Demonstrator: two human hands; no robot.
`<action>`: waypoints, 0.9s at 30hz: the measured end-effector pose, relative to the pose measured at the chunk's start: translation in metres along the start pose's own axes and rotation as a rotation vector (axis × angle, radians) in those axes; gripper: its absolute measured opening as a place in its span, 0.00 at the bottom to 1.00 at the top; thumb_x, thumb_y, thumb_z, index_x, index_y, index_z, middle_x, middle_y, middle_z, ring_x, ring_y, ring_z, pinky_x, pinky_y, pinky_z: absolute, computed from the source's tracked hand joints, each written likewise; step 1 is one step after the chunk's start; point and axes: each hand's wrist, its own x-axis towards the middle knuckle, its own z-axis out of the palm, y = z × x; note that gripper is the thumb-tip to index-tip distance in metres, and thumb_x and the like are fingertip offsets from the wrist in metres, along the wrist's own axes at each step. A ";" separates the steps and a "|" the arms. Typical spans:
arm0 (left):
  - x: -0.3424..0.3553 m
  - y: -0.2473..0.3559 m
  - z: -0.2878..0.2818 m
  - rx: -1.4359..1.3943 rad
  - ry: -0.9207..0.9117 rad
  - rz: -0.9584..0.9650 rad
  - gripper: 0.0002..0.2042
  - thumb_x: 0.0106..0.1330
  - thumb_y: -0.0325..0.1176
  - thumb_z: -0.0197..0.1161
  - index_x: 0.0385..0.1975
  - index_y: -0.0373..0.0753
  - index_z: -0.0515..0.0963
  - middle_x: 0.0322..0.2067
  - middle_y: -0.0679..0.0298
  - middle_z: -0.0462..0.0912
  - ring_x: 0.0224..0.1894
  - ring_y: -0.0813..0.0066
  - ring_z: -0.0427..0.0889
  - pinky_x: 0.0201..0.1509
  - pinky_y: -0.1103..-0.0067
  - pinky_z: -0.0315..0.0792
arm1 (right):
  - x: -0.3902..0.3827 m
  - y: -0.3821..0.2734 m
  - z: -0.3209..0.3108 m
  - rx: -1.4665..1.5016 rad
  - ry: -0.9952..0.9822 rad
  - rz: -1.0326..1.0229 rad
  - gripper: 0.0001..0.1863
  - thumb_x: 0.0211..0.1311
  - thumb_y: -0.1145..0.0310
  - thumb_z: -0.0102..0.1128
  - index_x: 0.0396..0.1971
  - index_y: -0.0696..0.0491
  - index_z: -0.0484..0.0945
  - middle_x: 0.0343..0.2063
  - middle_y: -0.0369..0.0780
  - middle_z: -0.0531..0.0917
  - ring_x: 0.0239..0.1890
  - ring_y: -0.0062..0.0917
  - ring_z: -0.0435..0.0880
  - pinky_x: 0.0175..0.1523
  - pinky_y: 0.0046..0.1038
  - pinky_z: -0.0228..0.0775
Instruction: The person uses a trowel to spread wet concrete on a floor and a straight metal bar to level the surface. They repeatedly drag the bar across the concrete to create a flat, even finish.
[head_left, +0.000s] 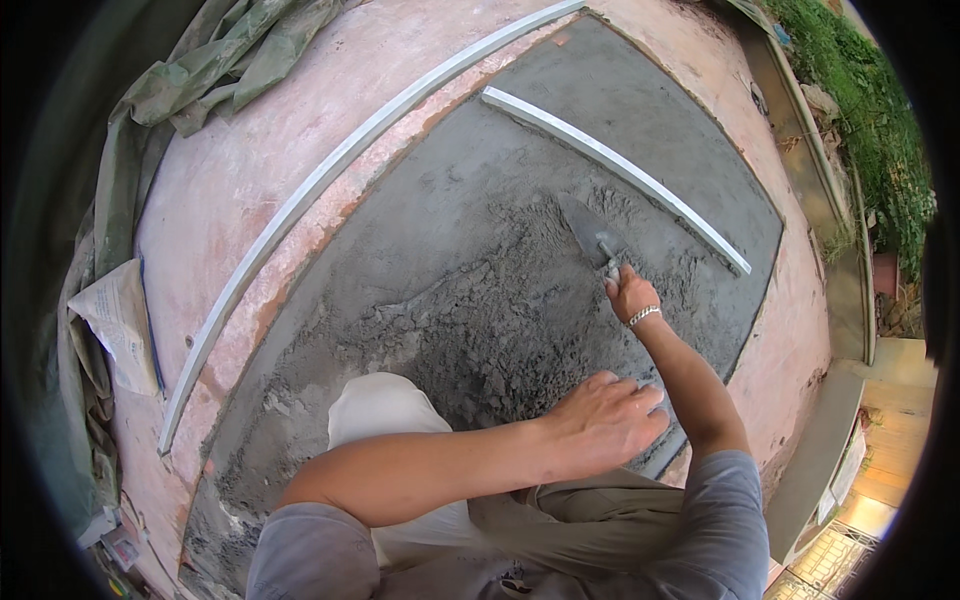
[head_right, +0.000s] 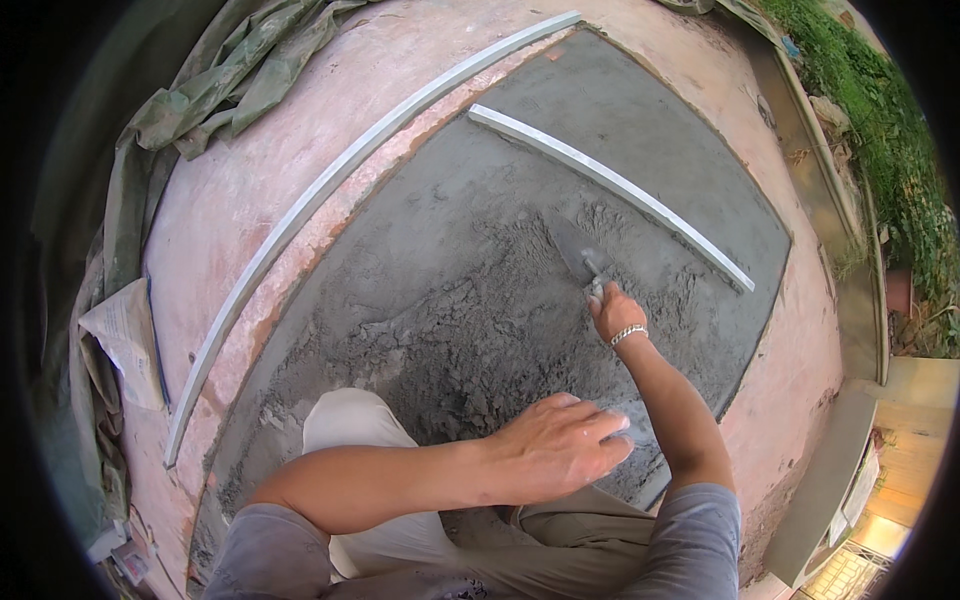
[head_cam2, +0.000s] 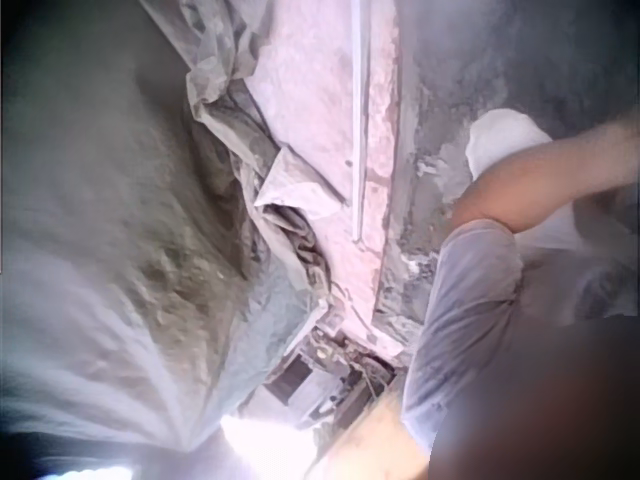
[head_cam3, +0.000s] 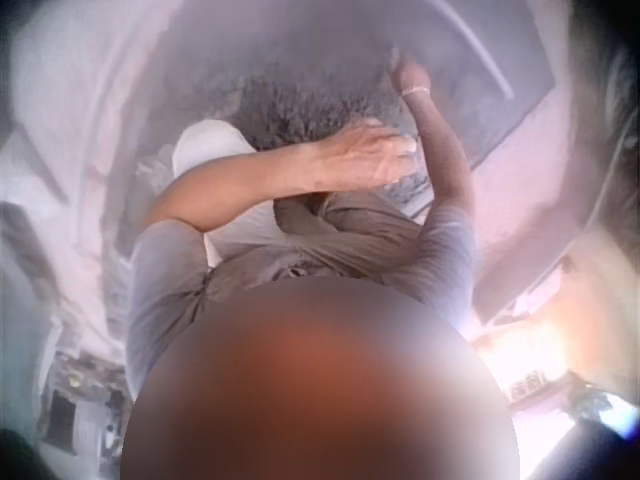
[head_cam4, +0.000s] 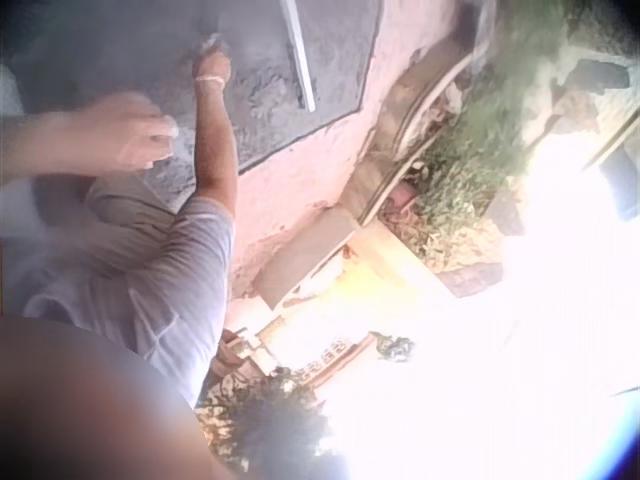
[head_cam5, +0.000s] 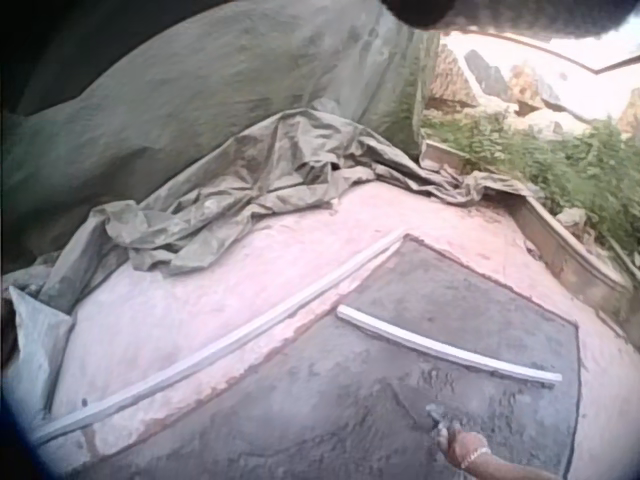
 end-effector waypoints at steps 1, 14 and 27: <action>0.005 0.002 0.003 -0.041 0.090 0.007 0.10 0.60 0.29 0.59 0.40 0.33 0.77 0.41 0.56 0.76 0.40 0.61 0.81 0.47 0.68 0.74 | 0.007 -0.019 0.004 0.011 -0.004 0.012 0.21 0.68 0.50 0.55 0.44 0.55 0.70 0.35 0.56 0.85 0.41 0.54 0.84 0.47 0.51 0.76; 0.022 0.010 0.013 -0.248 0.307 0.025 0.08 0.59 0.31 0.59 0.34 0.34 0.76 0.40 0.56 0.75 0.41 0.61 0.82 0.45 0.66 0.76 | -0.086 -0.142 0.066 0.094 -0.250 -0.302 0.19 0.68 0.52 0.55 0.41 0.55 0.69 0.36 0.54 0.84 0.40 0.52 0.85 0.45 0.48 0.78; 0.041 0.016 0.030 -0.354 0.315 0.041 0.06 0.57 0.29 0.59 0.31 0.35 0.73 0.40 0.55 0.73 0.40 0.61 0.79 0.44 0.65 0.72 | -0.132 -0.243 0.088 0.212 -0.438 -0.652 0.16 0.69 0.55 0.48 0.42 0.53 0.70 0.38 0.49 0.85 0.39 0.47 0.86 0.42 0.48 0.78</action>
